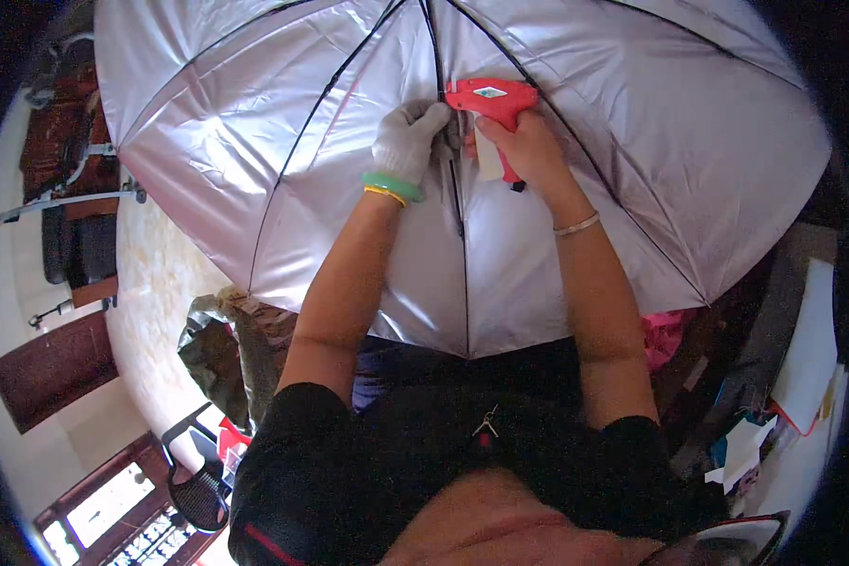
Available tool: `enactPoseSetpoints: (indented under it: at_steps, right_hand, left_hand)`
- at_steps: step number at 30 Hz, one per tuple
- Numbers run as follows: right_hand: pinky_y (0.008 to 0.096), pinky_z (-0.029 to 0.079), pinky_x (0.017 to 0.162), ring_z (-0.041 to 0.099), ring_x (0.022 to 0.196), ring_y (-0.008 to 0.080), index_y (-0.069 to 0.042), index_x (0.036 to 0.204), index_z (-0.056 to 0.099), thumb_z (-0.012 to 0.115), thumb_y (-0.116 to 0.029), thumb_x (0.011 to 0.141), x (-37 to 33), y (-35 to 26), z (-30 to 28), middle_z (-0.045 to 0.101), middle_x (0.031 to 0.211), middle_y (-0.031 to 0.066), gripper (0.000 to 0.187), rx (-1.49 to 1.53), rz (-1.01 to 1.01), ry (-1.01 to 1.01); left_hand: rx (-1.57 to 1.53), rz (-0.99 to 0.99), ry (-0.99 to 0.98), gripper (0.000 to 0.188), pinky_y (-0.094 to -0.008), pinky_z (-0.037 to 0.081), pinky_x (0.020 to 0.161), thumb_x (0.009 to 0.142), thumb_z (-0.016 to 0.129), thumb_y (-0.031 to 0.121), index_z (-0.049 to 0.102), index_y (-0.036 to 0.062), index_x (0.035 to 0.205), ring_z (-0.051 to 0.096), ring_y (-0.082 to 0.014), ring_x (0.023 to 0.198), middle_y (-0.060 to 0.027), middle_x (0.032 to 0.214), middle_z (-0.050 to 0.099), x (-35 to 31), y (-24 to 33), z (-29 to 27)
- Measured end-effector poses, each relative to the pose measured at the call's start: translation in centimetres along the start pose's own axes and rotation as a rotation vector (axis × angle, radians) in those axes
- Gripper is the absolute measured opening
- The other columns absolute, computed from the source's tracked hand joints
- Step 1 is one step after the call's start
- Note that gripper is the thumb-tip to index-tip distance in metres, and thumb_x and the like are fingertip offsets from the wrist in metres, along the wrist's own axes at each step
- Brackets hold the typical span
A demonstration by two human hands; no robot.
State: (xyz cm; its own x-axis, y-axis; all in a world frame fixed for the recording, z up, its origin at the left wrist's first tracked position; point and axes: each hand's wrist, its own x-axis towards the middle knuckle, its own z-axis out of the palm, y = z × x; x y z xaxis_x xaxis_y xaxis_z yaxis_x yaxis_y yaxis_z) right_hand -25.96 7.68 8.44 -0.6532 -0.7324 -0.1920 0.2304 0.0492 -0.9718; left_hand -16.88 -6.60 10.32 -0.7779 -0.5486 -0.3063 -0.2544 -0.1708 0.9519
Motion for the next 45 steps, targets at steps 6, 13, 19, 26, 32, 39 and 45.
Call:
enactPoseSetpoints:
  at_steps: [6,13,19,26,32,39,45]
  right_hand:
    - [0.0293,0.046,0.049,0.059,0.056,0.0136,-0.002,0.098,0.061,0.053,-0.023,0.086,0.7,0.4,0.0,0.064,0.070,0.0039,0.025,-0.094,-0.068,-0.008]
    - [0.0292,0.045,0.048,0.057,0.054,0.0156,-0.005,0.083,0.058,0.053,-0.025,0.087,0.7,-0.4,-1.8,0.062,0.068,0.0052,0.021,-0.284,0.048,-0.079]
    - [0.0305,0.052,0.072,0.065,0.083,0.0191,-0.002,0.120,0.049,0.057,-0.025,0.086,-8.8,-2.1,-3.0,0.065,0.090,0.0103,0.041,0.261,0.003,-0.005]
    - [0.0274,0.050,0.067,0.062,0.079,0.0139,-0.001,0.108,0.055,0.055,-0.020,0.089,-11.2,-0.6,-4.0,0.065,0.087,0.0065,0.028,0.071,-0.010,0.048]
    - [0.0312,0.048,0.073,0.061,0.081,0.0166,0.001,0.113,0.054,0.056,-0.019,0.085,-12.3,2.5,-1.8,0.064,0.092,0.0074,0.035,-0.117,-0.044,-0.050]
    - [0.0295,0.049,0.074,0.062,0.084,0.0177,0.002,0.111,0.053,0.054,-0.018,0.086,-15.6,8.0,1.3,0.064,0.096,0.0113,0.032,0.131,0.155,0.025]
    - [0.0350,0.046,0.072,0.061,0.078,0.0206,0.000,0.109,0.053,0.057,-0.023,0.084,-16.9,5.9,3.4,0.064,0.092,0.0151,0.034,-0.438,0.018,0.156]
  left_hand:
    - [-0.003,0.024,-0.012,0.027,-0.0231,0.046,0.062,0.084,0.063,0.024,0.063,-0.0017,0.094,0.055,-0.0093,0.066,-0.0025,0.078,0.062,0.2,-0.2,0.1]
    - [0.068,0.048,0.056,0.034,-0.0271,0.048,0.065,0.081,0.065,0.027,0.062,-0.0020,0.099,0.058,-0.0142,0.069,-0.0057,0.082,0.065,-0.2,-0.1,1.0]
    - [0.924,0.265,0.349,0.044,-0.0425,0.048,0.078,0.076,0.064,0.040,0.059,0.0079,0.105,0.062,-0.0339,0.087,-0.0160,0.098,0.063,-4.6,0.5,1.7]
    - [1.376,-0.124,0.124,0.035,-0.0470,0.051,0.072,0.085,0.052,0.035,0.049,0.0101,0.110,0.062,-0.0362,0.091,-0.0167,0.097,0.063,-11.5,-3.7,4.6]
    - [1.170,-0.068,0.261,0.041,-0.0457,0.051,0.072,0.085,0.050,0.044,0.056,0.0091,0.106,0.063,-0.0353,0.084,-0.0173,0.090,0.064,-11.7,-6.6,3.4]
    - [0.441,-0.013,0.205,0.046,-0.0357,0.048,0.075,0.074,0.066,0.037,0.062,0.0027,0.105,0.064,-0.0262,0.084,-0.0154,0.090,0.066,-14.9,-6.6,1.6]
    - [0.546,-0.103,0.161,0.038,-0.0362,0.048,0.076,0.078,0.060,0.034,0.065,0.0017,0.098,0.064,-0.0292,0.083,-0.0180,0.085,0.066,-14.6,-7.3,0.8]
